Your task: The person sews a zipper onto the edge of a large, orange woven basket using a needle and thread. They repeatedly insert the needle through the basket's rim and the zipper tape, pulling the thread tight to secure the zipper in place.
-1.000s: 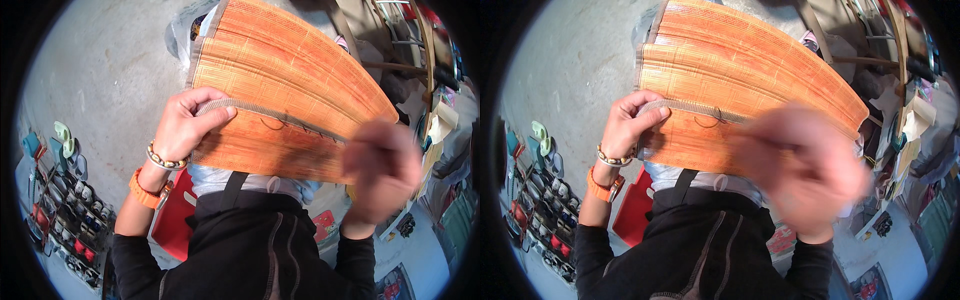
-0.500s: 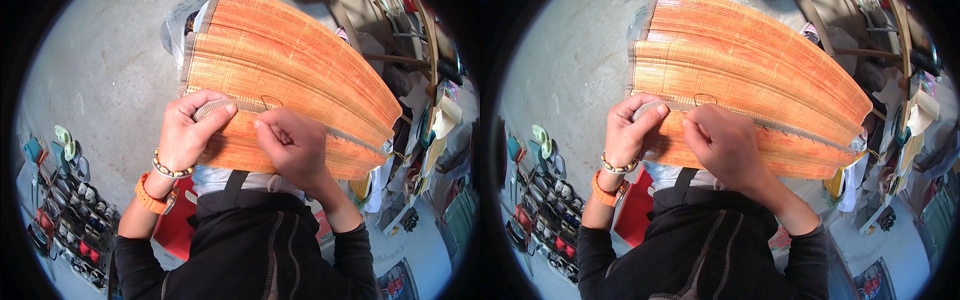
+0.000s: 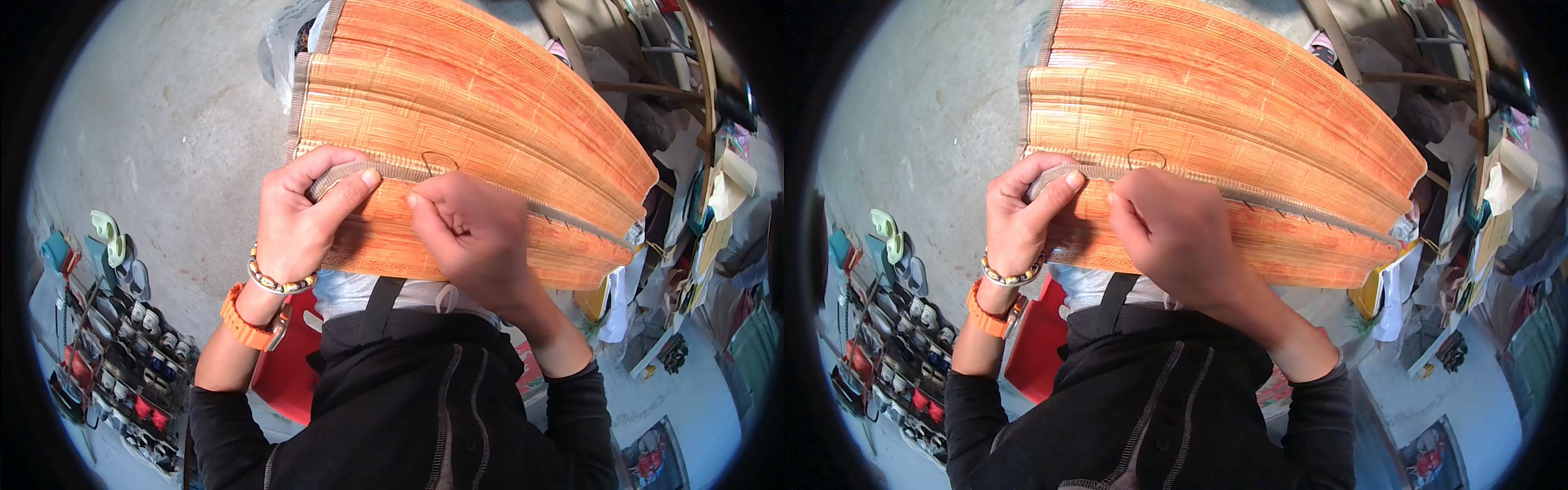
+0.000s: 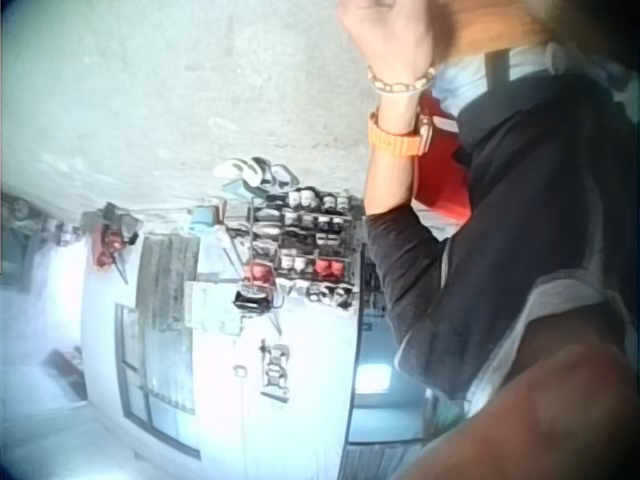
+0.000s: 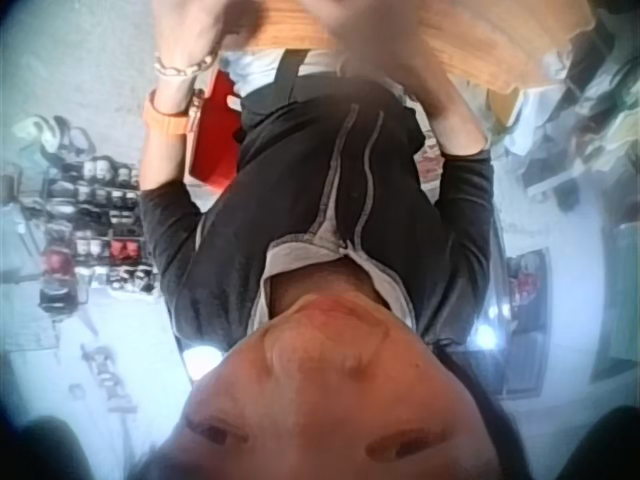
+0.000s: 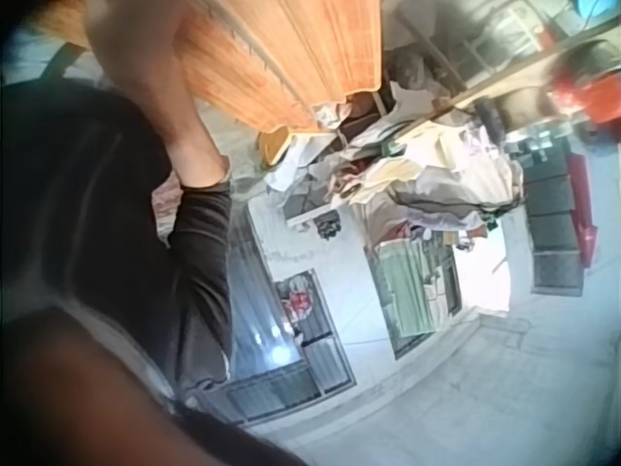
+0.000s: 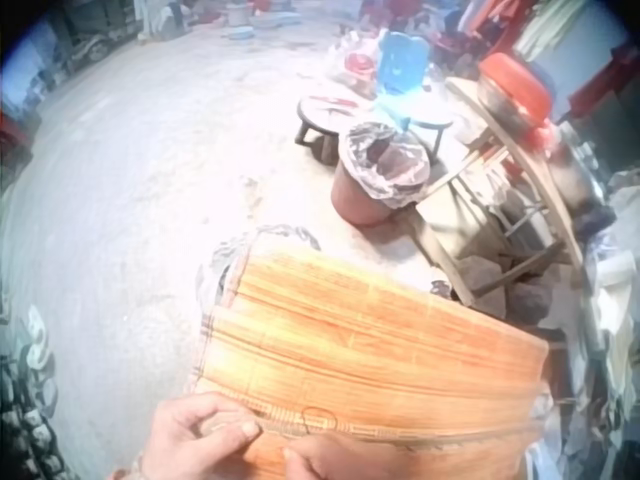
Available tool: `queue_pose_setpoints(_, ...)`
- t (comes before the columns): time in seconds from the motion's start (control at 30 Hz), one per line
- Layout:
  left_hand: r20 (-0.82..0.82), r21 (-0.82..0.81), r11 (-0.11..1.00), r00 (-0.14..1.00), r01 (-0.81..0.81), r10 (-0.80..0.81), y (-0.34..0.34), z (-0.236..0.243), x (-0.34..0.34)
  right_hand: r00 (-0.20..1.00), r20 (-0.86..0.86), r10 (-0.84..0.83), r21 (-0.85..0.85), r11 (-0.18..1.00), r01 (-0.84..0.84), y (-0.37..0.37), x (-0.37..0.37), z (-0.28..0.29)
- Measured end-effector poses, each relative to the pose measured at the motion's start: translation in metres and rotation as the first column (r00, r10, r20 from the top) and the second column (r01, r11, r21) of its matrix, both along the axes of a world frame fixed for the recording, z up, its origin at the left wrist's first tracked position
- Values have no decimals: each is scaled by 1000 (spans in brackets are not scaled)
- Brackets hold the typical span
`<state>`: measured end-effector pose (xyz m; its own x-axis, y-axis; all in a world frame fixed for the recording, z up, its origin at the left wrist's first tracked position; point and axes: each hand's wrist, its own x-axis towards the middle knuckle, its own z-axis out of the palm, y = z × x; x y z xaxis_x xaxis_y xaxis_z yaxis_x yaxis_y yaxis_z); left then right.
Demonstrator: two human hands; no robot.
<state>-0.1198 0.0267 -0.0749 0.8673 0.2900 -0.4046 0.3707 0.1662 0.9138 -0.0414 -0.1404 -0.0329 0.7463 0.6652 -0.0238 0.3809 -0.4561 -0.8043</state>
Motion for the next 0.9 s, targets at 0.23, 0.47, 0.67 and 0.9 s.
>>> queue_pose_setpoints(0.23,75,51,999,997,-12,9,-2,-3,-2,995,103,-17,57,998,11,12,-4,-12)
queue_pose_setpoints(0.47,67,20,1000,998,4,-6,2,-2,-4,992,-119,33,-49,998,-39,-6,-2,14)
queue_pose_setpoints(0.67,75,41,999,997,-2,-1,0,-4,-4,999,-4,43,-9,999,-44,3,-4,-1)
queue_pose_setpoints(0.9,-2,15,1000,1000,18,-18,6,-2,-9,989,135,62,-90,995,-50,-3,17,28)
